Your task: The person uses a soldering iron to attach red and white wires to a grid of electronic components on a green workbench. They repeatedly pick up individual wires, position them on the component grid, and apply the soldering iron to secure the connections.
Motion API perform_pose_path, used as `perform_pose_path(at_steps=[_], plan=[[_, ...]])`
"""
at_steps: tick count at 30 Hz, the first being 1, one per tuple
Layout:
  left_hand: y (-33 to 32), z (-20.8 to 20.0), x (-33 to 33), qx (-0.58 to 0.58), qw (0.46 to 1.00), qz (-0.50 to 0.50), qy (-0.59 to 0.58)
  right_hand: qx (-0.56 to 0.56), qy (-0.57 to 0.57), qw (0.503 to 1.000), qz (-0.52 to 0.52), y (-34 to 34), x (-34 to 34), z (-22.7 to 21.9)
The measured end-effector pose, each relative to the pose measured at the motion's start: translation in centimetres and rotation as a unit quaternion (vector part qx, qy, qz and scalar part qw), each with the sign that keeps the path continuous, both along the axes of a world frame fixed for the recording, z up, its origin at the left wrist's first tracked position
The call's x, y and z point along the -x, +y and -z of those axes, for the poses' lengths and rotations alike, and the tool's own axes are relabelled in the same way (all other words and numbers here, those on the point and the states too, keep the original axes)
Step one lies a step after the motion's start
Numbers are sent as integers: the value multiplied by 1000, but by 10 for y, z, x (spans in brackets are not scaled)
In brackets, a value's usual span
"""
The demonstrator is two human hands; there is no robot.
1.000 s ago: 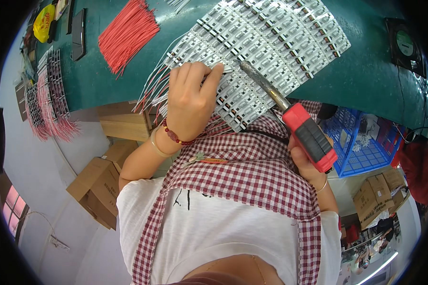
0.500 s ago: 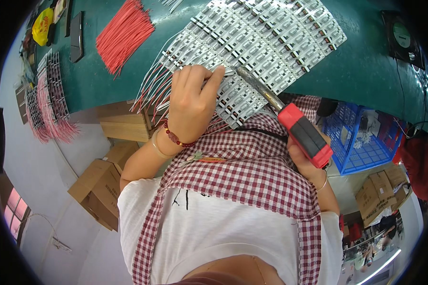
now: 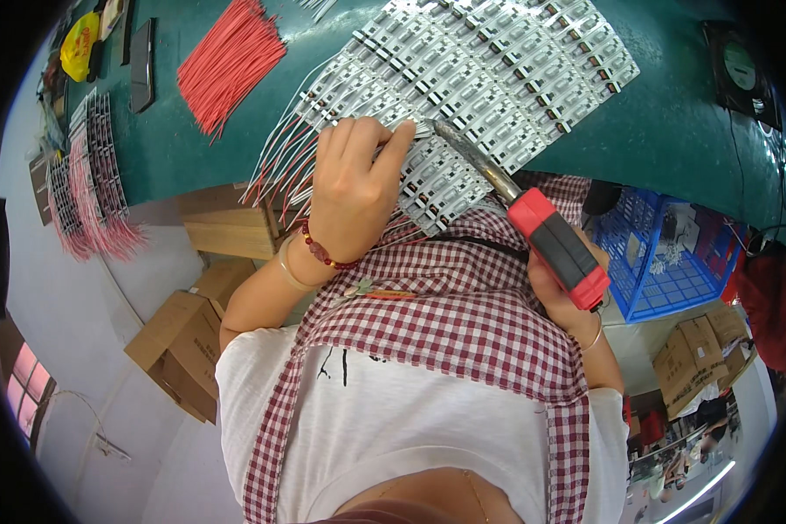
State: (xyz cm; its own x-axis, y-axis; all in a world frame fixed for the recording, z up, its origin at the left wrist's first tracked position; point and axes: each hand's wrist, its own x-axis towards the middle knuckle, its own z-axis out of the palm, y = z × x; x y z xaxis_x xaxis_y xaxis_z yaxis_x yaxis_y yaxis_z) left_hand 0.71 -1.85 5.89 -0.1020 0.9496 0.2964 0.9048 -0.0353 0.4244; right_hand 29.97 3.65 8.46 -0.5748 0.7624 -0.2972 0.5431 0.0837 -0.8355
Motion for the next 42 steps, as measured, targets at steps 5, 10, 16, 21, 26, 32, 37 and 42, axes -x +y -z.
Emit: perform_pose_path(at_steps=[5,10,16,21,26,32,37,42], plan=[[0,0,-1,2,1000,-1,0,34,19,999,24,-2,1,-4],[0,2,0,-4,1000,-3,9,104,81,989,62,1,6,-12],[-1,0,-1,-28,1000,2,9,105,98,988,64,-2,1,-9],[-5,3,-9,-24,1000,13,-12,106,72,990,57,-6,-11,-3],[-4,1,-11,-14,1000,9,-13,2,24,1000,19,-11,-18,5],[-3,2,-12,-11,1000,5,1,54,61,996,34,-10,-16,2],[-2,-1,-12,1,1000,5,3,95,79,991,45,-7,-12,-2],[-5,0,-11,-11,1000,8,6,87,67,993,49,-9,-15,-5]])
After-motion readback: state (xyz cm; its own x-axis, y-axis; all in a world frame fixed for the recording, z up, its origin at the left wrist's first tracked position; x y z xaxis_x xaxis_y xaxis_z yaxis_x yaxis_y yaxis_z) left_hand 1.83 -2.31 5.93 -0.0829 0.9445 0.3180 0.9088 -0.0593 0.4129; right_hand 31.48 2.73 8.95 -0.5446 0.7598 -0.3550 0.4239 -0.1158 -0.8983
